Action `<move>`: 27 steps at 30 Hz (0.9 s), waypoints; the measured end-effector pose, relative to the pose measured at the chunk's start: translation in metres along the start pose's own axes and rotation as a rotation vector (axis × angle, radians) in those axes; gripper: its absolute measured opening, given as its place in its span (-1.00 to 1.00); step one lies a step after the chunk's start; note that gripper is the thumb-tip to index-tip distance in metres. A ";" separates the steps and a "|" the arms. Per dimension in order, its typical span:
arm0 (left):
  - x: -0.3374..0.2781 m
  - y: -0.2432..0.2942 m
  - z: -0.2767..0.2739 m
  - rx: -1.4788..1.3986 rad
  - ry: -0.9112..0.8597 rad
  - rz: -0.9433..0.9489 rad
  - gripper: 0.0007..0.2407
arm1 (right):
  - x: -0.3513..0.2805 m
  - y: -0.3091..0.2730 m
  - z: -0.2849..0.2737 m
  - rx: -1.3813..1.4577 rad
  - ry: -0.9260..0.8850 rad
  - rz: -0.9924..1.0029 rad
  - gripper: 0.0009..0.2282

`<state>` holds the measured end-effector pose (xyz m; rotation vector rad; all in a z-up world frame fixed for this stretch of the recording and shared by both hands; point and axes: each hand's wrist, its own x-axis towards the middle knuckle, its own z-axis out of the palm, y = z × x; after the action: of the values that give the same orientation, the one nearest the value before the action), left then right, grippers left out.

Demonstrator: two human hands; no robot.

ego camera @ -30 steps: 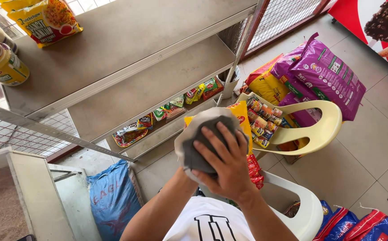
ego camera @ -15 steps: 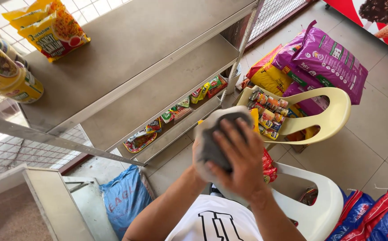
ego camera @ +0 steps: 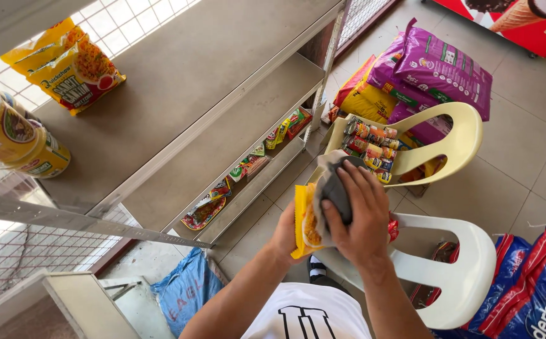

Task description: Wiping down packaged instant noodles with a cloth and placing them on a grocery shelf.

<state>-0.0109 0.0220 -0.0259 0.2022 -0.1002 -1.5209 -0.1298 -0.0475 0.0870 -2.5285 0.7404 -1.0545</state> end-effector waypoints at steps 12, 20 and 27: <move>-0.028 0.037 0.015 -0.091 0.082 -0.062 -0.43 | -0.041 -0.041 0.018 -0.027 -0.078 -0.264 -0.41; -0.025 0.011 -0.021 0.005 0.034 -0.140 -0.47 | -0.032 -0.033 0.015 0.089 -0.005 0.134 -0.50; -0.030 0.032 -0.003 0.116 0.052 -0.014 -0.61 | -0.051 -0.053 0.023 -0.042 -0.036 -0.288 -0.47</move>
<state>0.0196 0.0530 -0.0205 0.3353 -0.1457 -1.5236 -0.1255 0.0264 0.0668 -2.7404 0.3994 -1.0865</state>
